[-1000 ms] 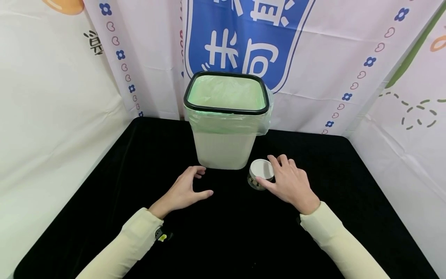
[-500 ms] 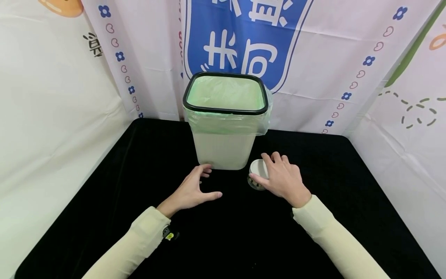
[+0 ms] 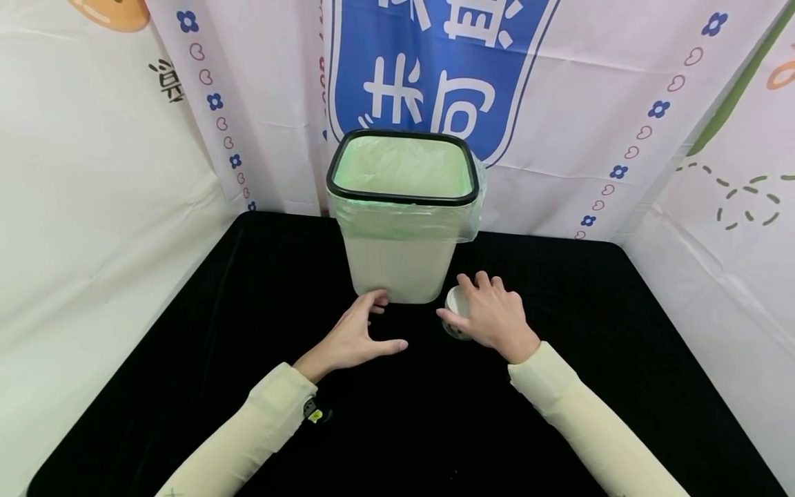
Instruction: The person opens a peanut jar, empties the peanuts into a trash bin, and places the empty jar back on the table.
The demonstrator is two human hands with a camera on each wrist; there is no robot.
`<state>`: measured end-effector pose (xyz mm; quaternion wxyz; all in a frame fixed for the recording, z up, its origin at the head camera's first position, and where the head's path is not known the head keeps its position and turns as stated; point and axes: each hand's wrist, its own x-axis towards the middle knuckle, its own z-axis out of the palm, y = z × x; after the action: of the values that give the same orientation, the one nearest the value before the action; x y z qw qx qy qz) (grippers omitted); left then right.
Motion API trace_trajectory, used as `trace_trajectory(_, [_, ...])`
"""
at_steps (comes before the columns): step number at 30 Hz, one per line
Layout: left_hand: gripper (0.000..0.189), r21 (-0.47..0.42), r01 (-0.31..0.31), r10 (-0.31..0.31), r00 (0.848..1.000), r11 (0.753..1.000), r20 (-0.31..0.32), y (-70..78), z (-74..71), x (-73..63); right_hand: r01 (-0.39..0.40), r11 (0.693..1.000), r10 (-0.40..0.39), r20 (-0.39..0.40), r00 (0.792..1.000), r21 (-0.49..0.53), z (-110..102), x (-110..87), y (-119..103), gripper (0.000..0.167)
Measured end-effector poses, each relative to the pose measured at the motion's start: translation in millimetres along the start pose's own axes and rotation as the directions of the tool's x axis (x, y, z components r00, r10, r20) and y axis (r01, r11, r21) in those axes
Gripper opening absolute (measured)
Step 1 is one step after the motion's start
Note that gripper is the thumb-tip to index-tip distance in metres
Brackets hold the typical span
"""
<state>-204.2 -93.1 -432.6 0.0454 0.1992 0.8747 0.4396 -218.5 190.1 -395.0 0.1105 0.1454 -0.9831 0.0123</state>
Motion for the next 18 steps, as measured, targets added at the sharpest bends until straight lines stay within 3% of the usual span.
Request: trace_trajectory(18, [0.093, -0.054, 0.012, -0.010, 0.999, 0.998, 0.047, 2.8, 12.1, 11.5, -0.002, 1.000, 0.002, 0.055, 0.998, -0.002, 12, 9.1, -7, 0.068])
